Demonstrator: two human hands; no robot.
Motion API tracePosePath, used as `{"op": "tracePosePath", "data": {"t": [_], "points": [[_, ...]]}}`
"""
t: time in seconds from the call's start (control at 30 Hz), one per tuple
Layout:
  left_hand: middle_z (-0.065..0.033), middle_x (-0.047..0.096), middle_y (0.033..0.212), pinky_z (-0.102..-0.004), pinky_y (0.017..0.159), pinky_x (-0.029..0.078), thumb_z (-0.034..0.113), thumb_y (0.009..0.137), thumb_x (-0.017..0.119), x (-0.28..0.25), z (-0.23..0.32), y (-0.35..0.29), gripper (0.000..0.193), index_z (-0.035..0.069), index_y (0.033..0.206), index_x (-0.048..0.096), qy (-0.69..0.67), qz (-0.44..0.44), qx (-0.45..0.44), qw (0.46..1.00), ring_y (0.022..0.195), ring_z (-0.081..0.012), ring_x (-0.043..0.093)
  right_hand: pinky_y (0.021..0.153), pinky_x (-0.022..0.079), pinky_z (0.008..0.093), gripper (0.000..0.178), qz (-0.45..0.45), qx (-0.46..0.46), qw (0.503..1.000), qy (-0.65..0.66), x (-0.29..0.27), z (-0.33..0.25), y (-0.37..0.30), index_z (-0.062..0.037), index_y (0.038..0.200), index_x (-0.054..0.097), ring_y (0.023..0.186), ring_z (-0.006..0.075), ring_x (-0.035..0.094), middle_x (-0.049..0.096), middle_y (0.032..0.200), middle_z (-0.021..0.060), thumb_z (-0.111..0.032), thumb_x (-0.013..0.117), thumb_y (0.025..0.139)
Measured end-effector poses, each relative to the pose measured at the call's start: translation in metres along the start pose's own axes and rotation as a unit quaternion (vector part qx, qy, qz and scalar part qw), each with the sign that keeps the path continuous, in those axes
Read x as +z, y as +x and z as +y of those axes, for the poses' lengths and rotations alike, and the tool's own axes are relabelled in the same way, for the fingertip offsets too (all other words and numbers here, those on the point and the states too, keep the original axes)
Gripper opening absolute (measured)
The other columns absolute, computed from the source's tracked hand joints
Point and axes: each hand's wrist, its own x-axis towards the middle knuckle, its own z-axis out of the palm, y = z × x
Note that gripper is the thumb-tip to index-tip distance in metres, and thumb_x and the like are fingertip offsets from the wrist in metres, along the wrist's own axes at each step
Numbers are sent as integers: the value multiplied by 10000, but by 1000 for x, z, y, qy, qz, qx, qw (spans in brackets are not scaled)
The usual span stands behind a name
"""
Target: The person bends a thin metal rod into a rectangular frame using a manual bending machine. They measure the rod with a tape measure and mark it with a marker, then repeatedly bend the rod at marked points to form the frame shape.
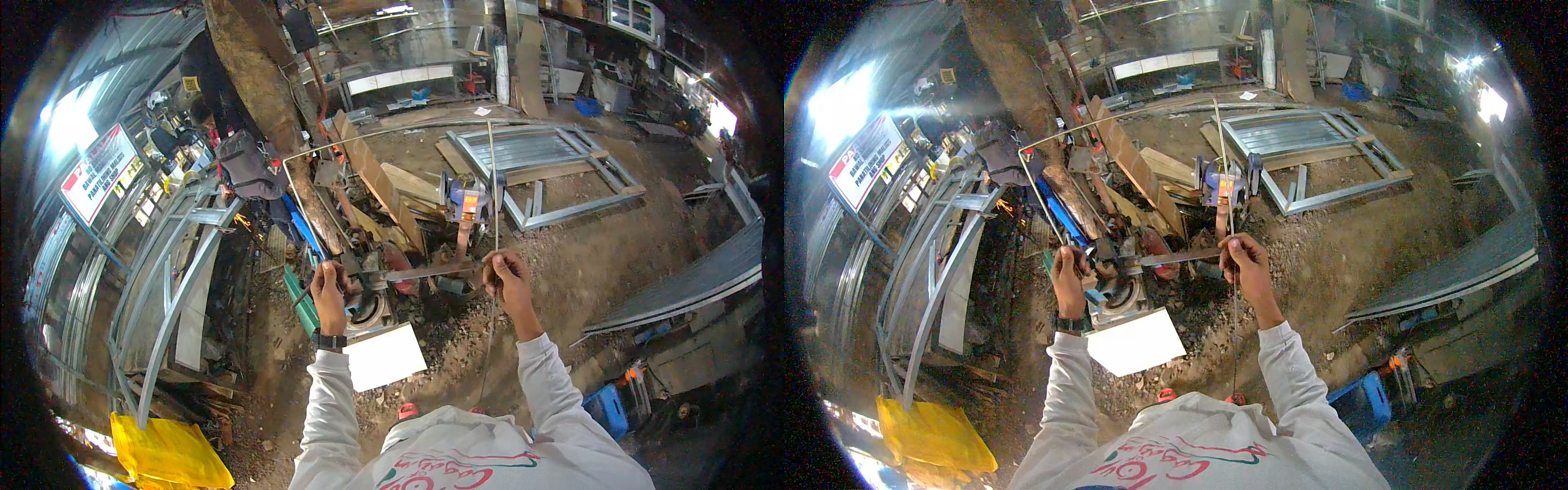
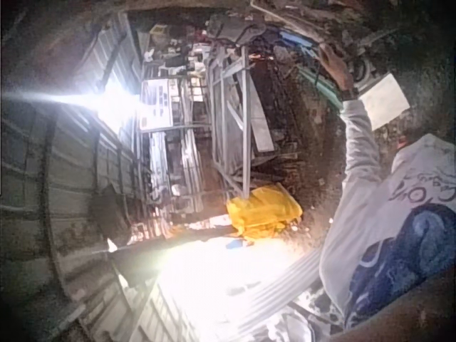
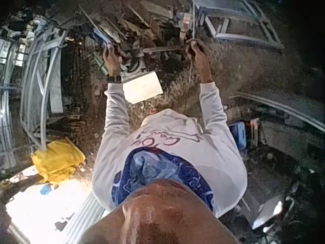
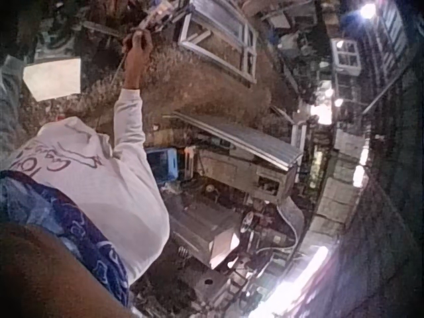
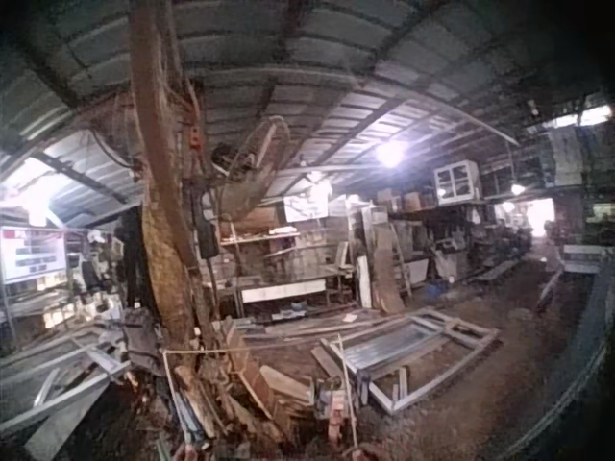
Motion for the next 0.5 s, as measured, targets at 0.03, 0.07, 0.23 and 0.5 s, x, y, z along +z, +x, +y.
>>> {"op": "tracePosePath", "data": {"t": [0.03, 0.07, 0.23, 0.5], "points": [[-7, 482, 685, -259, 564, 381, 387, 1029, 491, -3, -2, -1, 378, 49, 878, 566, 11, -11, 1, 1000, 609, -108, 451, 411, 315, 226, 282, 4, -10, 1000, -8, 0, -3, 0, -27, 982, 607, 443, 71, 412, 572, 647, 47, -302, 551, 1006], [-12, 479, 682, -258, 576, 388, 392, 1029, 489, -6, -4, -2, 386, 42, 885, 567, 24, -19, 4, 1000, 617, -116, 462, 413, 317, 226, 280, 6, -18, 1000, -13, 2, -10, 2, -30, 981, 607, 446, 70, 415, 567, 642, 45, -302, 548, 1008], [-5, 481, 683, -270, 575, 381, 391, 1036, 474, -4, -18, -16, 372, 58, 892, 558, 10, -59, -47, 997, 609, -109, 449, 409, 266, 217, 271, 7, -62, 994, 95, 12, -48, 28, -71, 875, 580, 426, 59, 349, 503, 598, -3, -310, 565, 1001], [-107, 573, 1161, -306, 917, 398, 348, 1042, 460, 10, -30, -16, 459, -13, 1325, 477, 259, 64, 55, 962, 1026, -183, 528, 432, 261, 226, 235, 0, -71, 988, 140, 51, -52, -4, -37, 906, 596, 450, 56, 352, 519, 606, 27, -256, 582, 991]]}}
